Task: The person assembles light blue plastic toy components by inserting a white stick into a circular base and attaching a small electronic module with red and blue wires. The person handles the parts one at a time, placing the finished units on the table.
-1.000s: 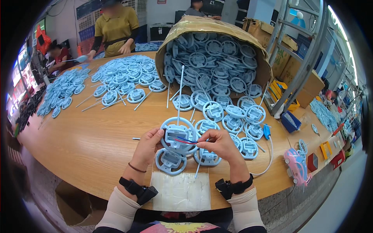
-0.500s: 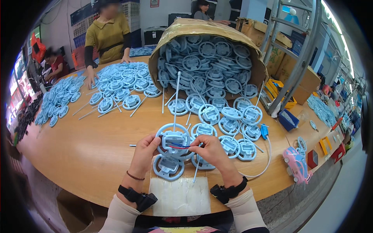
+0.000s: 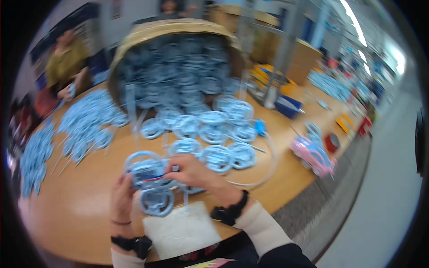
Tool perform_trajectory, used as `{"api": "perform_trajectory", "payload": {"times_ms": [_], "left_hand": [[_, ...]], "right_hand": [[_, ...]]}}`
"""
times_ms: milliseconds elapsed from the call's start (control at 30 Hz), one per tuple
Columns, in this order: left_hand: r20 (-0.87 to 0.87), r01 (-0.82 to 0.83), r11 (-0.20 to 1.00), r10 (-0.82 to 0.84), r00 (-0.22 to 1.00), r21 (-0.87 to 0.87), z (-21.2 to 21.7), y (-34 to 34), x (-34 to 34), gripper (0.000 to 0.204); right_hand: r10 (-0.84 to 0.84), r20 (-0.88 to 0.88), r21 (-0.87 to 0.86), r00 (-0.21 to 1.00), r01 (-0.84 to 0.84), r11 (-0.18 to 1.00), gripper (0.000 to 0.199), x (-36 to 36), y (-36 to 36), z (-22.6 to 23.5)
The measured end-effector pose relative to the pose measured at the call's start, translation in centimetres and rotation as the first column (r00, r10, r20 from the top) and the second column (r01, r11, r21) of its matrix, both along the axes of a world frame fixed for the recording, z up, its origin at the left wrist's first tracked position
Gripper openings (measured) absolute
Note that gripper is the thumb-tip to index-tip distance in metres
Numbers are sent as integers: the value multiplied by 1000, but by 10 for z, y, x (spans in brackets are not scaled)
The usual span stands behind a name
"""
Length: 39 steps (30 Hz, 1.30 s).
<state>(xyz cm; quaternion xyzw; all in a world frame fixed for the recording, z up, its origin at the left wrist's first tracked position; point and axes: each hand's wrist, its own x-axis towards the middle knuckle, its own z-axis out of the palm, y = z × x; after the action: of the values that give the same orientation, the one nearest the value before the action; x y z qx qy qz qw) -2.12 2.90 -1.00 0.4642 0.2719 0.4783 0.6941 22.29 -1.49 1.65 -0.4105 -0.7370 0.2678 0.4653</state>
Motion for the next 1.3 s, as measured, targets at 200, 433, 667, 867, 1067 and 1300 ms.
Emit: {"api": "perform_trajectory", "payload": {"times_ms": [200,433,667,867,1067,1300], "left_hand": [[76,114,990,-121,990,87,10,-5,8,34],[226,151,987,-134,965,-56,9,-16,25,40],[-20,150,985,-152,988,-82,11,24,-9,35],[256,-81,931,181,950,-356,41,137,-54,68],[-852,285,926,70,518,249,12,70,21,78],[-860,607,620,263,437,498,26,22,59,86]], "right_hand": [[-1,-93,-96,996,-8,995,11,1,-7,11],[7,-76,-35,997,-9,999,11,-3,-12,13],[-33,-75,39,997,36,999,13,-4,1,-3],[-167,-249,-99,954,147,984,13,10,-7,14],[-198,-266,-209,943,144,967,13,7,-8,20],[-332,-108,-146,937,316,938,19,3,-4,13]]}}
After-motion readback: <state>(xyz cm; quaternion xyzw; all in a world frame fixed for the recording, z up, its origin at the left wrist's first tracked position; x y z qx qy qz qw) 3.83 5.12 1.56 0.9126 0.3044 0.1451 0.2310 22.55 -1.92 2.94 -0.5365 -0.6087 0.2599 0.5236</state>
